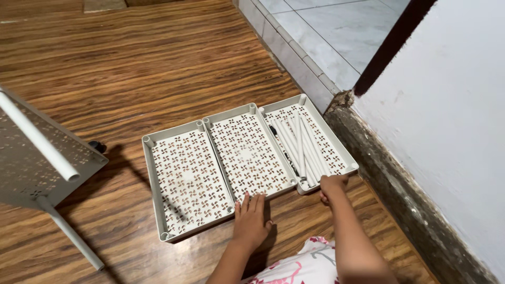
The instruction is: The person assembles a white plastic rolling cart by inserting white plastic rods into the base and attaching black wheels. The person then places the assembled cart into a larger plastic tray.
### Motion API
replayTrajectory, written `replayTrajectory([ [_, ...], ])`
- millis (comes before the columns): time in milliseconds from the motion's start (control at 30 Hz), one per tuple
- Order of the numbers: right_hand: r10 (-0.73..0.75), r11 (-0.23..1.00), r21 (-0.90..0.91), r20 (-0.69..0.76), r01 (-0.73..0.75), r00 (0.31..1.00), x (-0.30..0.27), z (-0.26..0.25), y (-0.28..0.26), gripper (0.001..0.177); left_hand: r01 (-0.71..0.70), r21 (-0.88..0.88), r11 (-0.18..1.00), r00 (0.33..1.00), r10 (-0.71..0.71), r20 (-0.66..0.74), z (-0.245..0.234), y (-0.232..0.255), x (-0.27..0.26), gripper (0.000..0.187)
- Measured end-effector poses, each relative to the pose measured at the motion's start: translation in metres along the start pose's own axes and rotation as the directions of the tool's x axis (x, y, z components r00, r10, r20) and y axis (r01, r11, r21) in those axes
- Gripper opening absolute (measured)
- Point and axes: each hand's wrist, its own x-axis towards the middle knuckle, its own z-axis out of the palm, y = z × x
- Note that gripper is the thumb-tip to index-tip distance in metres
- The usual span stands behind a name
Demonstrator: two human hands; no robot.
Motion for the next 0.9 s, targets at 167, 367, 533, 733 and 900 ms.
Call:
replayTrajectory([
  [167,0.060,0.973,0.197,0.290,-0.121,0.955,0.059,0.047,0.042,0.030,-0.042,-0.086,0.995,0.999,0.044,0.021,0.010,-0.013,0.003,0.084],
  [367,-0.345,0.900,-0.298,-0.042,0.318,0.937,0.048,0.035,0.032,0.050,-0.303,-0.542,0.784,0.881,0.015,-0.472,-0.009,-0.078,-0.014,0.050],
  [533,-0.872,0.463,-0.178,0.087,0.868,0.482,-0.048,0.050,-0.017,0.075,-0.406,-0.753,0.518,0.661,-0.402,-0.633,-0.114,-0.228,-0.134,0.026],
  [733,-0.873,0.377,0.425,0.461,0.823,0.162,-0.273,0.127,-0.070,0.057,-0.536,-0.822,-0.191,0.753,-0.548,-0.364,-0.259,-0.275,-0.263,0.040],
  [900,-0.473,0.729,0.441,0.877,0.523,-0.080,-0.441,0.158,-0.121,0.048,-0.385,-0.921,0.066,0.771,-0.526,-0.360,-0.288,-0.248,-0.244,0.048],
])
